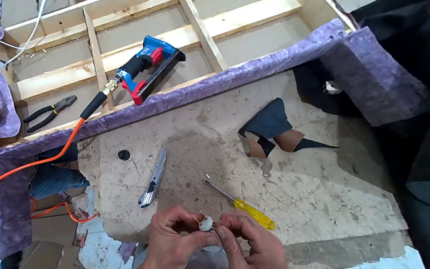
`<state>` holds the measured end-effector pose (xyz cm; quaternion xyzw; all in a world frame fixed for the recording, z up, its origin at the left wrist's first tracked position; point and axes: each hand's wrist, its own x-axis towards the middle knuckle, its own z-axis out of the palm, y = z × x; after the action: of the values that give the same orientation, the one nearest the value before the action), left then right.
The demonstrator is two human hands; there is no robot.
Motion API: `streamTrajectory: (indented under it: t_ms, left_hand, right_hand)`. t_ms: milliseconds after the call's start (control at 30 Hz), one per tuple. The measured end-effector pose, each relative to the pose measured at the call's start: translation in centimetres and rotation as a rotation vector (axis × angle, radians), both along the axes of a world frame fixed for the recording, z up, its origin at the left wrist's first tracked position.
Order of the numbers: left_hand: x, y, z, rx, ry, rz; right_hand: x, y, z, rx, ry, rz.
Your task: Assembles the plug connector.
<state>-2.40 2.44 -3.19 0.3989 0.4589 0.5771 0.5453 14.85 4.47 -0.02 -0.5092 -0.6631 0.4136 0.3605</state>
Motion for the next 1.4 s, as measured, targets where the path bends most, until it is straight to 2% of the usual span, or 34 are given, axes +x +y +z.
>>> streamTrajectory:
  t_ms: [167, 233, 300, 467, 567, 667, 800, 900, 1100, 1200, 1267, 1400]
  left_hand:
    - [0.3, -0.3, 0.6, -0.24, -0.16, 0.004]
    - [0.0, -0.2, 0.6, -0.356, -0.261, -0.021]
    - [-0.2, -0.3, 0.5, -0.397, -0.311, -0.032]
    - [-0.4, -0.5, -0.1, -0.257, -0.294, -0.047]
    - [-0.4, -0.5, -0.2, -0.21, -0.269, -0.056]
    - [-0.3, -0.4, 0.1, -0.161, -0.193, -0.055]
    - [-0.3, -0.4, 0.2, -0.066, -0.087, -0.066]
    - [-0.5, 0.1, 0.2, -0.044, -0.013, -0.067]
    - [-1.1, 1.6, 1.3, -0.121, 0.035, -0.095]
    - [-1.6, 1.8, 1.8, -0.207, -0.151, -0.132]
    - [-1.7, 1.8, 1.6, -0.194, -0.194, -0.135]
    - [-1.3, 1.3, 0.8, -0.059, 0.116, -0.052]
  right_hand:
    - [-0.2, -0.2, -0.8, 0.133, 0.003, 0.025]
    - [0.5, -0.2, -1.1, 0.096, 0.086, 0.081]
    - [1.1, -0.5, -1.0, -0.035, 0.208, 0.086]
    - [1.1, 0.0, 0.1, -0.437, 0.45, -0.015]
    - [1.4, 0.7, -0.1, -0.573, 0.511, 0.028]
    - [1.1, 0.9, 0.3, -0.569, 0.457, 0.027]
    - [0.7, 1.6, 1.4, -0.53, 0.244, 0.048]
    - [0.6, 2.1, 0.6, -0.45, 0.175, 0.067]
    - [1.2, 3.7, -1.1, -0.396, 0.351, 0.219]
    - [1.3, 4.5, -1.5, -0.583, 0.606, 0.132]
    - [1.1, 4.8, -1.7, -0.746, 0.707, 0.065]
    - [-0.1, 5.0, -2.5, -0.862, 0.782, -0.044]
